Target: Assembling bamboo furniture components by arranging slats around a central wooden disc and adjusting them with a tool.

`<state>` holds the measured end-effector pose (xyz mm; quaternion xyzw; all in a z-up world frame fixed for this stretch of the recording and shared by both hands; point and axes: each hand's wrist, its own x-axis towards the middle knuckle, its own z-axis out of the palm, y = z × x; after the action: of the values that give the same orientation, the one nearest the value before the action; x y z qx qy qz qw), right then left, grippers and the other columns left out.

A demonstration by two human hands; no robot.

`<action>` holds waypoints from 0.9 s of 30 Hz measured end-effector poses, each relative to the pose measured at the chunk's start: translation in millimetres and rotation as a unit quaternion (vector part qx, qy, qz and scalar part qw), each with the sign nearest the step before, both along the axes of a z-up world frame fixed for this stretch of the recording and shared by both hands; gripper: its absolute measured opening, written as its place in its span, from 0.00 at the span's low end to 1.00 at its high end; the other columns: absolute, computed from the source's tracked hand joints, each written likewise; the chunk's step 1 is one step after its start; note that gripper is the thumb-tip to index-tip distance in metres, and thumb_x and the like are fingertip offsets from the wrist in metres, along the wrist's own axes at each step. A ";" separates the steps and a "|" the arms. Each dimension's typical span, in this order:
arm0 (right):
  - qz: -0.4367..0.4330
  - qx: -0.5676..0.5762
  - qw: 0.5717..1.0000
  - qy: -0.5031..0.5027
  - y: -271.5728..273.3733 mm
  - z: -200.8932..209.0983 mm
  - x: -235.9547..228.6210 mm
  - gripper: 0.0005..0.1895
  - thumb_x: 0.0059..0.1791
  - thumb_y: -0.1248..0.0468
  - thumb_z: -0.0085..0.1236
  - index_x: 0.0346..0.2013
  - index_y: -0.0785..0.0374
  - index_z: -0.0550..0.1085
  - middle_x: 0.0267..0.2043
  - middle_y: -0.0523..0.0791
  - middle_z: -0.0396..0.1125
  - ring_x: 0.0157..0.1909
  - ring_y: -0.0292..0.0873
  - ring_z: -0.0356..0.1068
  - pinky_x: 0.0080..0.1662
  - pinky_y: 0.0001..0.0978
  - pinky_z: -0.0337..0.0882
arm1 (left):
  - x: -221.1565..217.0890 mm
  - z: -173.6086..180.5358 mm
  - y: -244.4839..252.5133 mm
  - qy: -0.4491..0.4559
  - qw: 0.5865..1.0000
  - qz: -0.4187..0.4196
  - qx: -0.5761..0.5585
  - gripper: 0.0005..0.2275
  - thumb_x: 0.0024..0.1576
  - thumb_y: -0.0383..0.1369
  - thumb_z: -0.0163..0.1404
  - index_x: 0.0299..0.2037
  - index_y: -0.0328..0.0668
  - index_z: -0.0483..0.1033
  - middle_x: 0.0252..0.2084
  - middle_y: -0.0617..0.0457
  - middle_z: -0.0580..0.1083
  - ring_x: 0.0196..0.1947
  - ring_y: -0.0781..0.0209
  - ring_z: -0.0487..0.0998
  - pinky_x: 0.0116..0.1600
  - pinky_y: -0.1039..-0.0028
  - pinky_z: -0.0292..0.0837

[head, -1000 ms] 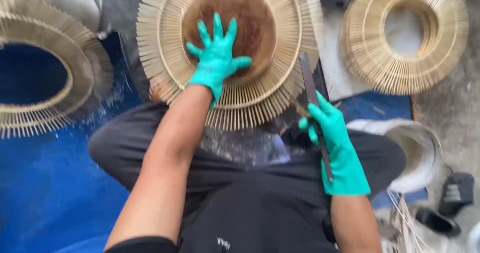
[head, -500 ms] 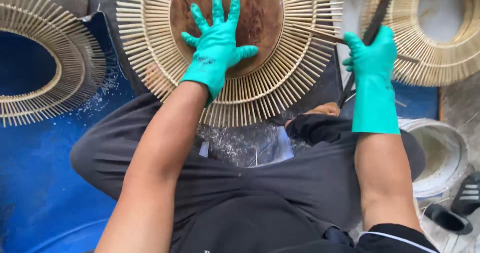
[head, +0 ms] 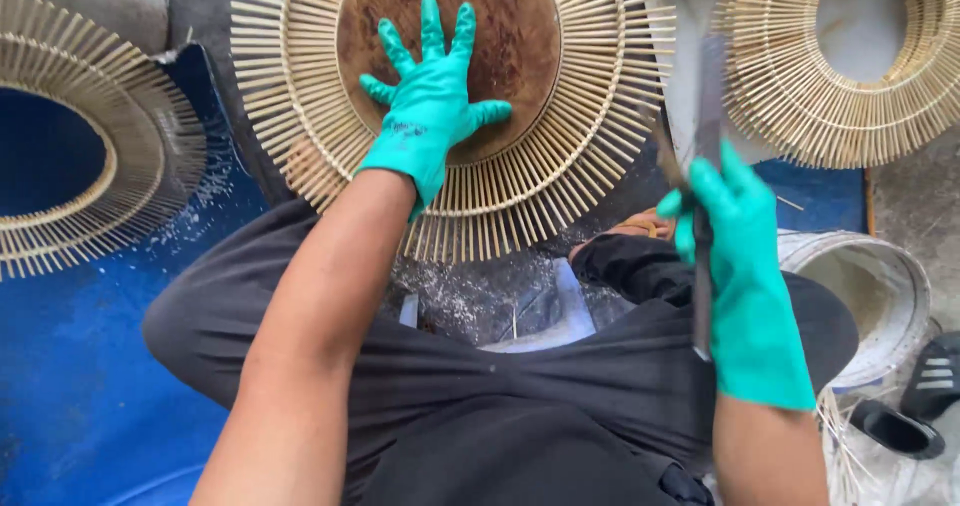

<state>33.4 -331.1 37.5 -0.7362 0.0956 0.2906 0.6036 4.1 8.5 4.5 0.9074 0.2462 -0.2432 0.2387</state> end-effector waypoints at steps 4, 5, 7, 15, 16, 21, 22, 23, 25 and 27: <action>-0.028 0.013 0.996 0.082 5.5 14.0 -43.1 0.32 0.54 0.56 0.52 0.74 0.49 0.62 0.27 0.47 0.71 0.12 0.36 0.58 0.15 0.28 0.57 | 7.1 1.1 1.5 0.023 1.000 -0.004 0.003 0.55 0.44 0.56 0.66 0.77 0.75 0.36 0.81 0.57 0.26 0.77 0.29 0.21 0.66 0.15 0.32; -0.031 0.013 0.996 0.081 3.3 5.6 -48.2 0.32 0.54 0.56 0.52 0.74 0.49 0.62 0.27 0.47 0.71 0.12 0.36 0.58 0.15 0.28 0.57 | 3.5 0.0 2.6 0.023 1.000 -0.007 0.003 0.55 0.44 0.56 0.66 0.77 0.75 0.36 0.81 0.57 0.26 0.77 0.29 0.21 0.66 0.15 0.32; -0.006 0.053 0.996 0.078 -0.1 -12.1 -54.6 0.31 0.56 0.55 0.52 0.74 0.57 0.64 0.27 0.48 0.69 0.13 0.36 0.58 0.16 0.28 0.58 | 1.1 -1.5 5.8 -0.010 1.000 -0.025 0.013 0.54 0.47 0.57 0.66 0.79 0.73 0.37 0.81 0.56 0.27 0.76 0.27 0.21 0.66 0.14 0.31; -0.011 0.027 0.995 0.091 17.8 -19.2 -39.2 0.35 0.53 0.55 0.52 0.76 0.51 0.57 0.26 0.47 0.71 0.13 0.37 0.61 0.16 0.29 0.60 | 6.4 9.7 12.3 0.023 0.997 -0.065 0.023 0.55 0.43 0.56 0.67 0.78 0.79 0.38 0.81 0.60 0.28 0.77 0.29 0.22 0.66 0.14 0.33; 0.036 0.001 0.992 0.121 18.2 -19.4 -35.2 0.34 0.53 0.56 0.52 0.75 0.51 0.59 0.26 0.48 0.71 0.12 0.38 0.61 0.15 0.30 0.58 | 8.5 16.4 10.0 0.046 0.997 -0.053 0.025 0.56 0.42 0.54 0.67 0.78 0.80 0.38 0.81 0.61 0.29 0.78 0.29 0.23 0.65 0.14 0.36; 0.002 0.042 0.995 0.092 25.1 -18.3 -34.9 0.34 0.54 0.56 0.52 0.76 0.52 0.58 0.26 0.48 0.71 0.13 0.37 0.61 0.16 0.29 0.60 | 11.6 6.0 -1.8 0.052 0.999 0.001 -0.013 0.55 0.43 0.55 0.67 0.77 0.76 0.38 0.81 0.59 0.26 0.75 0.23 0.22 0.63 0.14 0.40; 0.052 0.035 0.991 0.115 25.3 -21.1 -29.3 0.34 0.53 0.56 0.52 0.75 0.51 0.59 0.25 0.49 0.71 0.13 0.37 0.62 0.16 0.29 0.61 | 10.8 4.5 -2.0 0.032 0.999 -0.004 -0.003 0.56 0.42 0.54 0.68 0.77 0.74 0.37 0.81 0.58 0.26 0.75 0.22 0.22 0.62 0.14 0.41; 0.051 0.039 0.992 0.113 25.9 -24.2 -30.1 0.34 0.53 0.56 0.52 0.75 0.51 0.59 0.25 0.49 0.71 0.13 0.37 0.62 0.16 0.29 0.61 | 12.0 5.5 -1.4 0.030 1.000 -0.005 0.000 0.56 0.42 0.54 0.68 0.77 0.74 0.37 0.81 0.58 0.26 0.75 0.22 0.22 0.62 0.14 0.41; -0.007 0.033 0.995 0.091 24.0 -29.8 -35.8 0.34 0.54 0.56 0.52 0.76 0.51 0.58 0.26 0.49 0.71 0.13 0.38 0.62 0.16 0.29 0.59 | 7.2 5.5 -3.2 0.034 0.999 -0.009 0.002 0.55 0.44 0.54 0.68 0.77 0.75 0.38 0.81 0.58 0.28 0.76 0.22 0.23 0.63 0.14 0.41; 0.006 0.045 0.995 0.088 26.3 -28.9 -38.7 0.33 0.55 0.56 0.52 0.75 0.51 0.58 0.25 0.49 0.70 0.13 0.38 0.61 0.16 0.30 0.60 | 9.1 4.2 -2.4 0.036 0.999 -0.006 0.006 0.55 0.43 0.54 0.68 0.77 0.75 0.38 0.81 0.59 0.28 0.76 0.22 0.23 0.63 0.14 0.41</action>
<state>-5.3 -304.8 8.7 -0.6802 0.1309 0.3616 0.6240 13.2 6.1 8.8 0.9010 0.2501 -0.2756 0.2230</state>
